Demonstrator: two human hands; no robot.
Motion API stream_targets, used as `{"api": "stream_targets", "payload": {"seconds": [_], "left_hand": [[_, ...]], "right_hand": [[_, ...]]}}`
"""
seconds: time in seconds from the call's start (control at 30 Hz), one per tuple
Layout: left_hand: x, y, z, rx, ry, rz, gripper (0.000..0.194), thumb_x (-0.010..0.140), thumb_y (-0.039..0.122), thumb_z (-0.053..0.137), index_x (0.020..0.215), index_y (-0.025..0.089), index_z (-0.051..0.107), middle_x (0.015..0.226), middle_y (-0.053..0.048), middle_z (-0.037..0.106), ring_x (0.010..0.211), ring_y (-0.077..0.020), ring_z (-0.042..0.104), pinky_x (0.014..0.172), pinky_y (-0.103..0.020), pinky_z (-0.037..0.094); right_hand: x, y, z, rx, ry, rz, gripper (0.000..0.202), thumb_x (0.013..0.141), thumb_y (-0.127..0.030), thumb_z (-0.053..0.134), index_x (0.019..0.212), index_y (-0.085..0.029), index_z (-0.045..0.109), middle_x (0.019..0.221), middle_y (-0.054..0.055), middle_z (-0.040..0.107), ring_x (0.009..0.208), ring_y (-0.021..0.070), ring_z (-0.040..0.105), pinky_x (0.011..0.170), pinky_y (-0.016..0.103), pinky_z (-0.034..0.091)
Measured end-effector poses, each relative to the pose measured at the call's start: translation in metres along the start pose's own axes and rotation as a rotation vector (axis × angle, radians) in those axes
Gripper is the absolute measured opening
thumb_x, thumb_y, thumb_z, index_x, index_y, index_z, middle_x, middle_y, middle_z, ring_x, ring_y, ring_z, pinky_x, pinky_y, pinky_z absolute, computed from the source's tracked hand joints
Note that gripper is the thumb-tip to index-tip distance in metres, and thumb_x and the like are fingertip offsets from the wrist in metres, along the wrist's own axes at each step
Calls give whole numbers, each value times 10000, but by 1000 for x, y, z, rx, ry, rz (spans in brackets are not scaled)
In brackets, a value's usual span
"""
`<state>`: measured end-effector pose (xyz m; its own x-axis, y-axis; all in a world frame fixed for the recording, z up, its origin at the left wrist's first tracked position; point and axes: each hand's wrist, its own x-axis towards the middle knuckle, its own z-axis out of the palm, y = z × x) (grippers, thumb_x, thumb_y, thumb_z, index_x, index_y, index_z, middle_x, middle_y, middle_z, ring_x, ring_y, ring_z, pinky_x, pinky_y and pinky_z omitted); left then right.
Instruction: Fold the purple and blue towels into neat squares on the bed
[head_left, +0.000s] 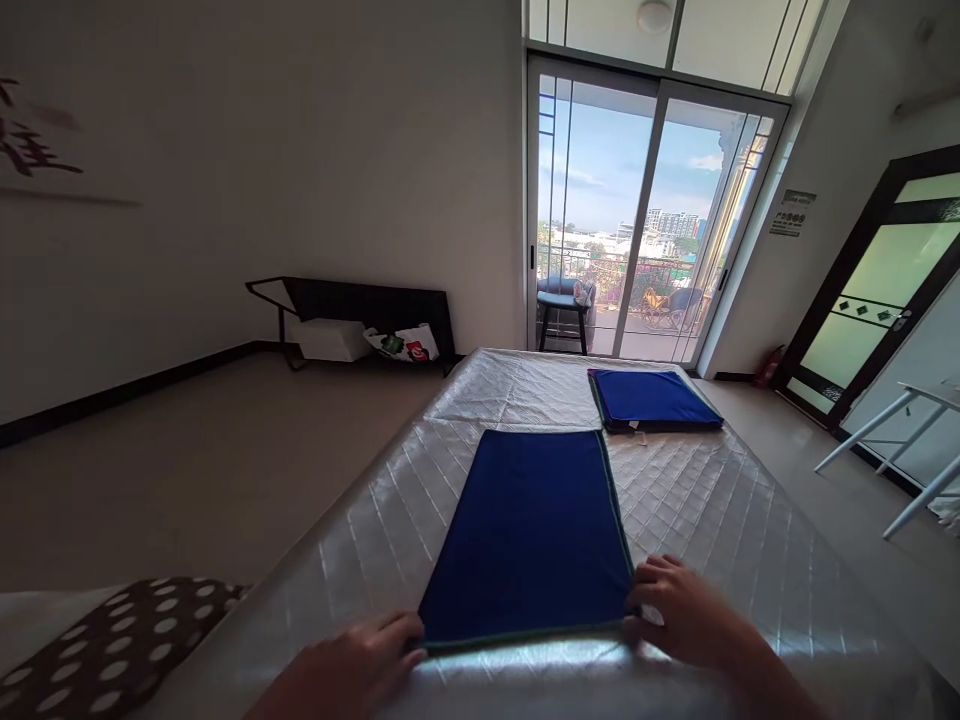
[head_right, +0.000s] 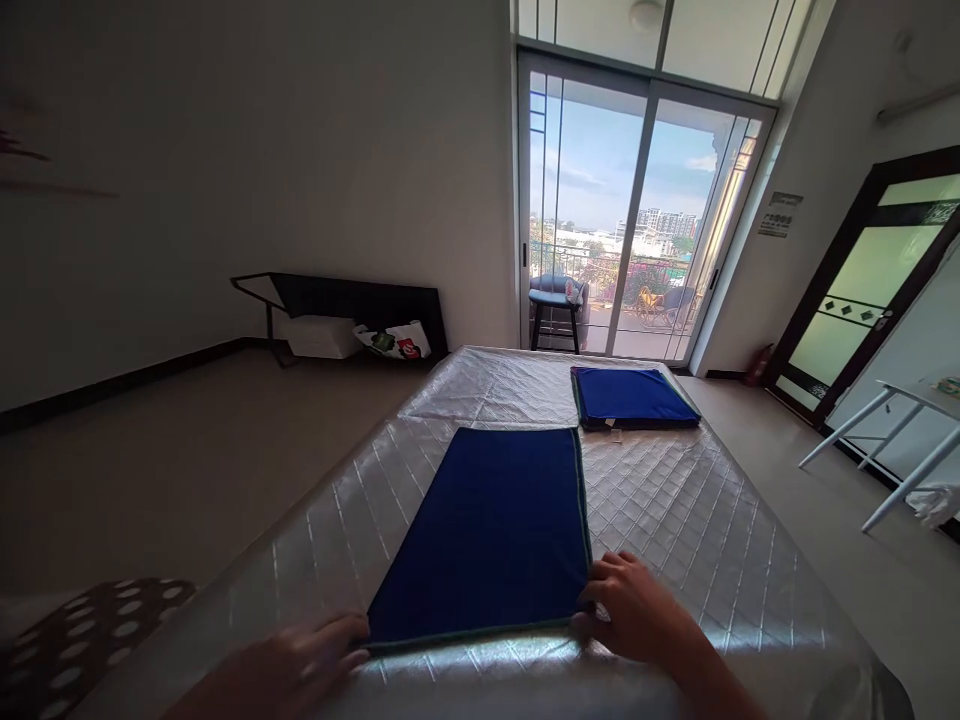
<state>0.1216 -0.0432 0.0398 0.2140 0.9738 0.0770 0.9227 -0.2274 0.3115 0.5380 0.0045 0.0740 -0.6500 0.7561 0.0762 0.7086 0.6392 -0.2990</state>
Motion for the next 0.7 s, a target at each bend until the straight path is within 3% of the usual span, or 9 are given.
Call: {"api": "stream_targets", "payload": {"seconds": [0.07,0.17,0.27,0.37,0.43,0.53,0.7], "left_hand": [[28,2,-17,-43,-4,53,298,929,444,463,984,333,735,1020,25,773,850,-178,742,729,-239,571],[99,7,-31,-70,56,107,414,966,490,373,1048,291,726,1108,-19,759,949,-204,729,833,-285,563],[175,10,-21,14,96,75,458,970,467,358,1178,241,698,1283,-74,694,1179,-241,648,1021,-362,493],[226,1,5,130,72,24,514,974,462,372,1341,193,611,1436,-123,583,1370,-269,494,1158,-444,354],[242,-11,24,160,47,-19,562,982,491,362,1431,196,526,1518,-131,492,1441,-280,397,1179,-477,309],[249,-31,45,144,57,-45,595,997,525,312,1500,229,430,1593,-115,375,1492,-270,300,1195,-484,272],[248,-45,58,140,110,-57,617,1005,515,288,1512,184,409,1602,-134,349,1494,-269,293,1209,-466,248]], "right_hand": [[30,1,-7,37,45,17,213,967,-343,572,991,-257,765,991,42,750,949,190,686,911,320,503],[97,7,-5,29,169,107,343,1023,-341,440,1197,-219,709,1191,80,723,1124,192,655,1002,311,478],[168,18,9,-33,174,240,458,1024,-347,405,1410,-154,557,1476,119,541,1386,218,468,1155,346,343],[215,33,24,-58,93,406,576,1030,-411,334,1524,-120,390,1603,120,336,1504,230,257,1222,398,201],[229,47,32,-50,50,496,627,1032,-456,273,1561,-119,301,1628,105,268,1525,219,185,1234,415,146],[231,70,42,-51,47,596,657,1031,-478,212,1587,-128,210,1648,80,209,1536,187,123,1239,407,98],[225,100,55,-96,88,653,660,1029,-452,175,1598,-119,153,1659,84,179,1540,182,96,1234,395,101]]}}
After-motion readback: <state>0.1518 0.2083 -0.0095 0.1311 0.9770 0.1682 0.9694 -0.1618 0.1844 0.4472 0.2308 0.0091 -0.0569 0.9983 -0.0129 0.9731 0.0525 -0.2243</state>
